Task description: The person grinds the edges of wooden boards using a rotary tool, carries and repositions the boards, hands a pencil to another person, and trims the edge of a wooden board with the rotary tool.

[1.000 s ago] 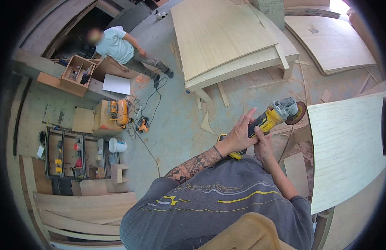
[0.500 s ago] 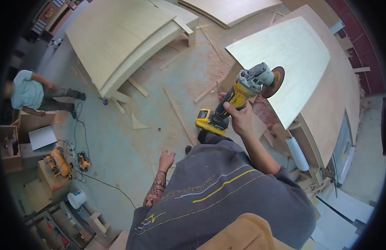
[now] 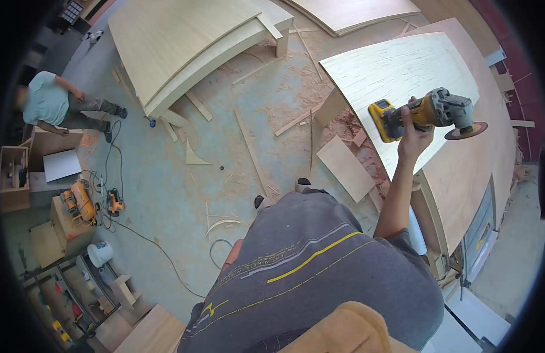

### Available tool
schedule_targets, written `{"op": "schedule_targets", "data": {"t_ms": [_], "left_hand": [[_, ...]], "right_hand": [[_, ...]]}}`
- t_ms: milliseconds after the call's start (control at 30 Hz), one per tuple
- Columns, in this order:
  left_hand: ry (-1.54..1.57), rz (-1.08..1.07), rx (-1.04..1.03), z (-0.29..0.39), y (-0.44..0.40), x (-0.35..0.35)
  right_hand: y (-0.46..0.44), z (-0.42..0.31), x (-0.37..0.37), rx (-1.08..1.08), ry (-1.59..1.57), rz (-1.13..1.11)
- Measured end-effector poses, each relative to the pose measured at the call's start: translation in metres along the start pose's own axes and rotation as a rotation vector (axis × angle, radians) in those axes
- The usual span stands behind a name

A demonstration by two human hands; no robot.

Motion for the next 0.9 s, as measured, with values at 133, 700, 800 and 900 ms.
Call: {"op": "schedule_targets", "data": {"t_ms": [133, 700, 800, 900], "left_hand": [[-0.012, -0.029, 0.125, 0.016, 0.085, -0.001], [0.338, 1.138, -0.315, 0.095, 0.261, 0.400], [0.282, 1.136, -0.428, 0.141, 0.274, 0.444], [0.264, 1.200, -0.434, 0.162, 0.289, 0.484]], "right_hand": [[-0.027, 0.042, 0.038, 0.025, 0.036, 0.018], [-0.021, 0.122, 0.100, -0.124, -0.043, 0.127], [-0.018, 0.119, 0.091, -0.156, 0.038, 0.115], [-0.017, 0.133, 0.094, -0.113, -0.035, 0.159]]}}
Point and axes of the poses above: each hand's wrist, its own y-axis away from the middle knuckle, its own x-axis out of the back of the hand, z = x × y, the point moved 10 cm from there along -y, towards the middle knuckle, and after that the axes turned 11 degrees about -z, right-handed, at the moved point
